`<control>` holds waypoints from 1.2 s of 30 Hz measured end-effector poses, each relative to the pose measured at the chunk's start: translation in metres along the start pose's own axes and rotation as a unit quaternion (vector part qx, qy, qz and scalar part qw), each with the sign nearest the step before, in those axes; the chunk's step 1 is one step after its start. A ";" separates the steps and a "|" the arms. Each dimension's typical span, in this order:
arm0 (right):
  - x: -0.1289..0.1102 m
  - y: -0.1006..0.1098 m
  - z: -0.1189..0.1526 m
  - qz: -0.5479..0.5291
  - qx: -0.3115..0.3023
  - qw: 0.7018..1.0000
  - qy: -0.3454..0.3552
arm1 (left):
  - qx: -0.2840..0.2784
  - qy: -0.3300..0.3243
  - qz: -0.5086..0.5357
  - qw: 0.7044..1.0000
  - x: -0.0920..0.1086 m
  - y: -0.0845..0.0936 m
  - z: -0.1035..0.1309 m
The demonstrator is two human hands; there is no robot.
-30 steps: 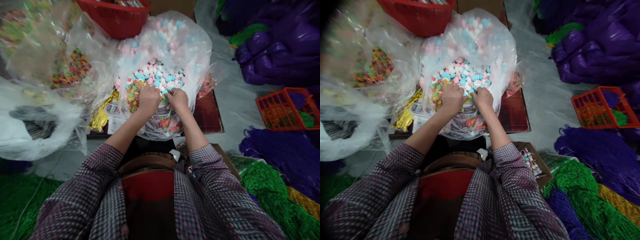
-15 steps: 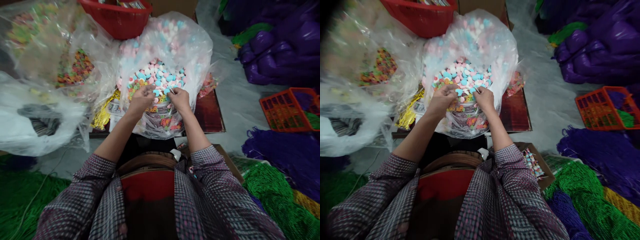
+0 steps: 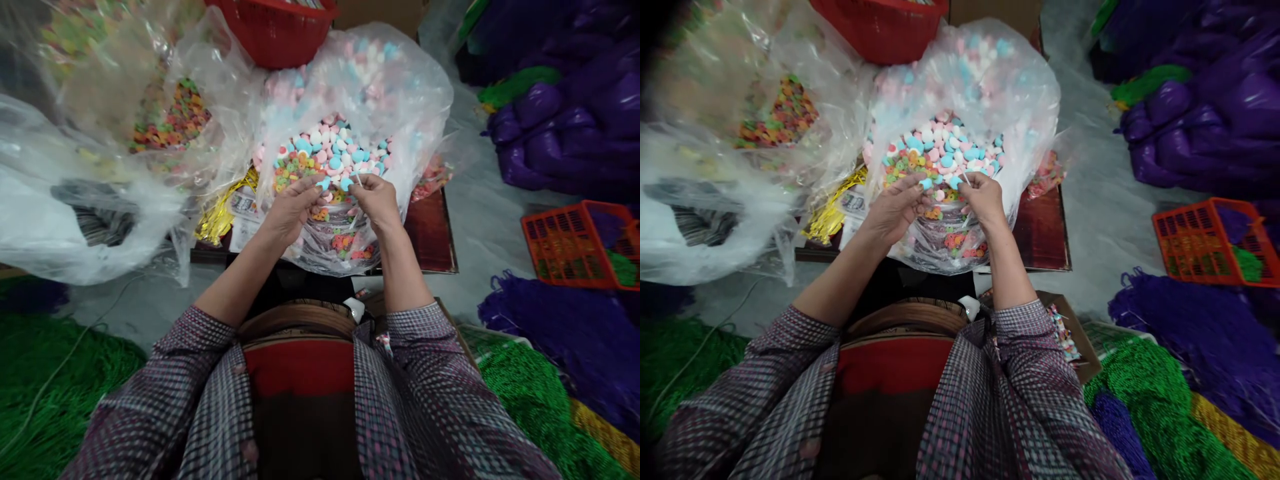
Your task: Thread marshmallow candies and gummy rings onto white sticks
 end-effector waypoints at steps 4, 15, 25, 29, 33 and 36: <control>-0.022 0.003 0.024 -0.026 -0.054 0.998 0.013 | 0.024 -0.013 -0.001 1.000 0.001 -0.002 0.004; -0.017 -0.020 0.062 -0.038 -0.086 0.993 0.065 | 0.022 -0.015 0.079 0.997 -0.017 -0.013 0.014; -0.004 -0.030 0.071 0.105 0.059 0.968 0.221 | 0.019 -0.025 0.079 0.996 -0.022 -0.006 0.016; -0.007 -0.033 0.079 0.136 0.020 0.950 0.280 | 0.028 -0.038 0.095 0.994 -0.023 -0.006 0.016; -0.001 -0.031 0.077 0.078 -0.020 0.959 0.273 | 0.023 -0.051 0.095 0.994 -0.025 -0.006 0.016; 0.006 -0.031 0.072 0.031 -0.020 0.970 0.241 | 0.037 -0.055 0.073 0.995 -0.028 -0.006 0.017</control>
Point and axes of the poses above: each hand's wrist, its own z-axis away from the middle knuckle, its own y-axis out of the back of the hand, x = y × z, the point moved 1 cm from there along -z, towards the middle knuckle, and after that the axes turned 1 degree about x, right-handed, at the moved point
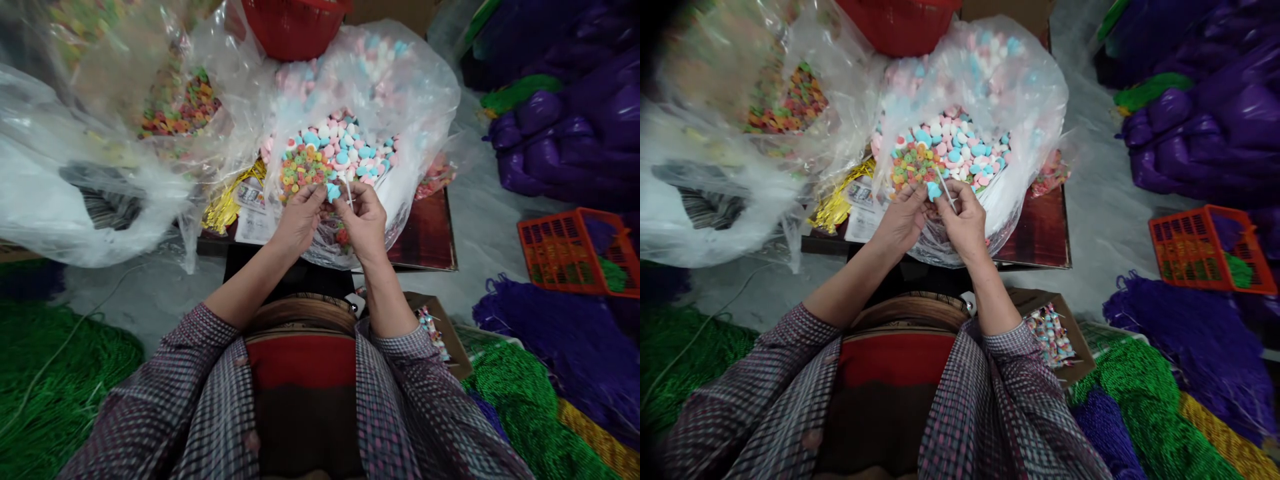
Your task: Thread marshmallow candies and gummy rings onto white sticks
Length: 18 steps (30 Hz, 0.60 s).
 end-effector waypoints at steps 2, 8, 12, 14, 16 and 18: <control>0.003 0.000 0.000 -0.008 0.001 1.000 -0.017 | 0.002 -0.004 -0.017 1.000 -0.001 0.000 0.001; 0.000 0.002 -0.001 -0.028 -0.009 0.998 -0.048 | -0.005 0.009 -0.037 0.999 0.003 -0.003 0.006; -0.001 0.001 -0.001 -0.002 0.049 0.999 -0.014 | 0.010 0.018 -0.027 0.999 0.004 -0.005 0.008; -0.002 -0.001 0.000 0.060 0.088 0.994 0.031 | 0.005 0.016 -0.017 1.000 0.004 -0.007 0.009; -0.003 -0.004 0.002 0.128 0.093 0.984 0.086 | 0.003 0.010 -0.008 1.000 0.004 -0.007 0.009; -0.005 -0.006 0.003 0.169 0.068 0.975 0.129 | 0.009 0.009 -0.008 1.000 0.003 -0.006 0.008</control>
Point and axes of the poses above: each hand's wrist, its own z-axis away from the middle knuckle, its own y-axis out of the back of the hand, x = y × z, the point moved 1 cm from there along -z, towards the middle knuckle, and after that the axes turned 1 degree about x, right-handed, at the moved point
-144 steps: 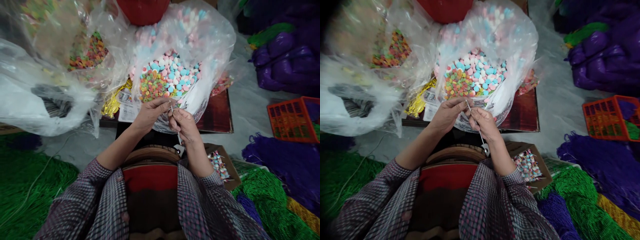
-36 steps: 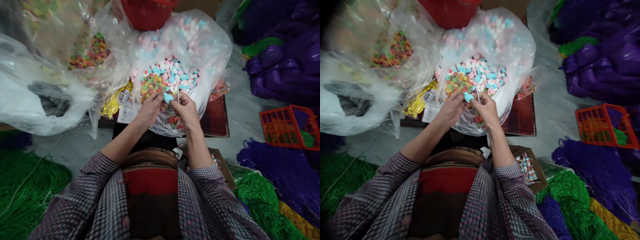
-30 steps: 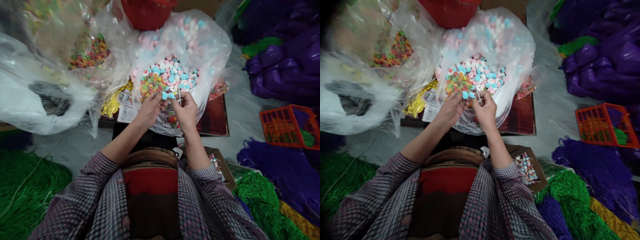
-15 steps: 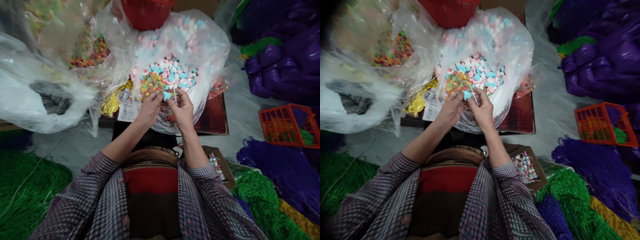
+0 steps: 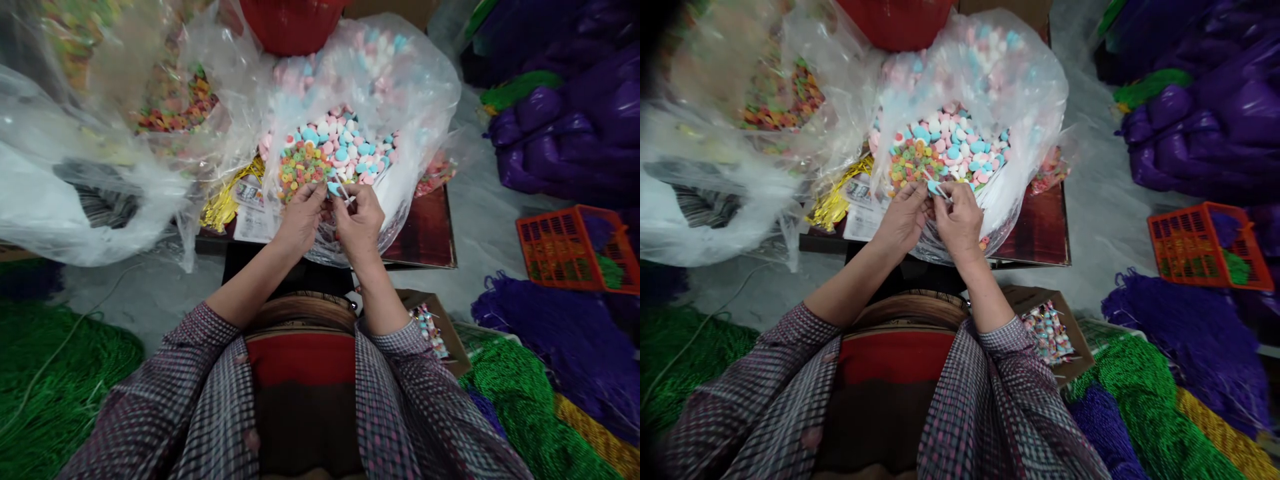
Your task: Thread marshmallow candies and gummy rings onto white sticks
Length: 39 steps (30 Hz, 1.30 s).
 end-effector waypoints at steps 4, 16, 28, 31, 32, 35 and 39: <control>-0.006 0.003 0.000 0.000 -0.036 0.999 -0.007 | 0.003 0.006 -0.021 1.000 0.001 0.003 -0.001; -0.018 0.032 -0.006 -0.229 -0.108 0.930 -0.265 | -0.036 0.000 -0.062 0.997 0.014 0.009 0.000; -0.035 0.044 0.027 -0.134 -0.185 0.946 -0.231 | -0.025 0.019 -0.041 0.999 0.008 0.008 -0.001; -0.034 0.041 0.025 -0.116 -0.178 0.956 -0.203 | -0.040 0.013 -0.036 0.998 0.008 0.008 -0.001; -0.033 0.040 0.024 -0.112 -0.174 0.958 -0.200 | -0.040 0.010 -0.036 0.998 0.008 0.008 -0.001; -0.032 0.039 0.025 -0.106 -0.170 0.957 -0.211 | -0.033 0.003 -0.056 0.998 0.009 0.008 -0.001; -0.032 0.043 0.025 -0.112 -0.173 0.952 -0.226 | -0.029 -0.035 -0.097 0.994 0.011 0.009 0.000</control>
Point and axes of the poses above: each hand's wrist, its own z-axis away from the middle knuckle, its own y-axis out of the back of the hand, x = y × z, the point moved 1 cm from there along -z, towards the middle knuckle, and after that the axes turned 1 degree about x, right-handed, at the moved point
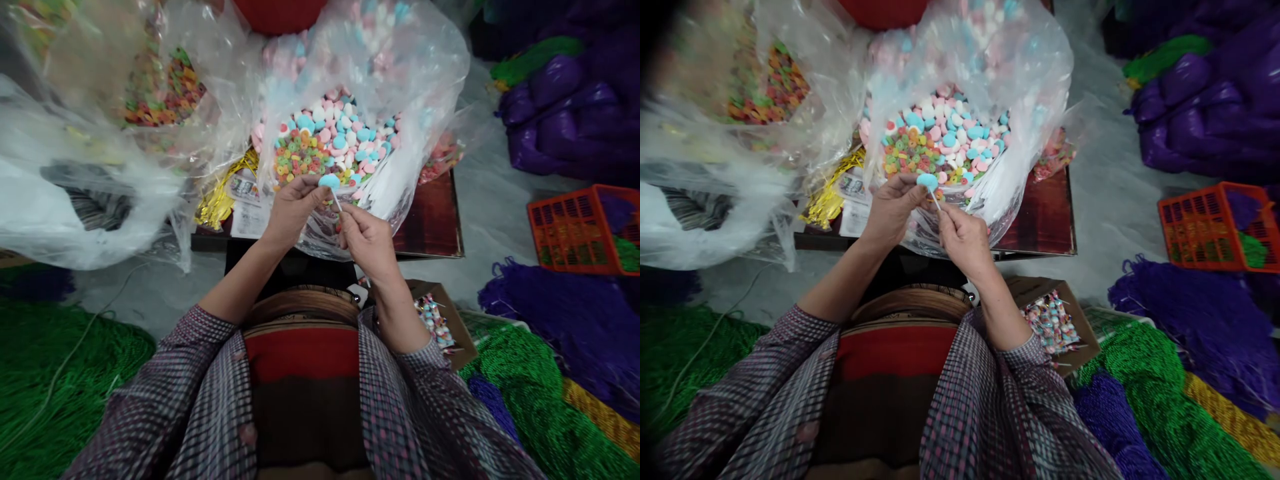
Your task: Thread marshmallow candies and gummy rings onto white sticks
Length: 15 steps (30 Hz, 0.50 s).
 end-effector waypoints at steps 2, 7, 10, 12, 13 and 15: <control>-0.001 0.003 0.000 -0.012 -0.013 1.000 -0.013 | -0.006 -0.024 -0.022 0.999 0.001 0.001 0.001; -0.001 0.004 -0.002 -0.071 -0.037 0.995 -0.063 | -0.012 -0.055 -0.112 0.992 0.002 0.006 0.005; 0.001 0.000 -0.001 -0.089 -0.024 0.992 -0.084 | -0.006 -0.048 -0.125 0.991 0.001 0.007 0.008; 0.002 -0.001 0.000 -0.107 -0.026 0.989 -0.096 | -0.016 -0.043 -0.131 0.990 0.000 0.006 0.010; 0.003 -0.001 0.001 -0.118 -0.030 0.987 -0.106 | -0.025 -0.048 -0.142 0.988 -0.001 0.006 0.011; 0.005 0.000 0.004 -0.139 -0.043 0.980 -0.136 | -0.049 -0.074 -0.183 0.979 -0.002 0.006 0.014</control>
Point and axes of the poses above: each hand's wrist, its own z-axis away from the middle knuckle, its own y-axis out of the back of the hand, x = y × z, the point moved 1 cm from there along -z, towards the middle knuckle, and after that the axes turned 1 degree about x, right-handed, at the moved point
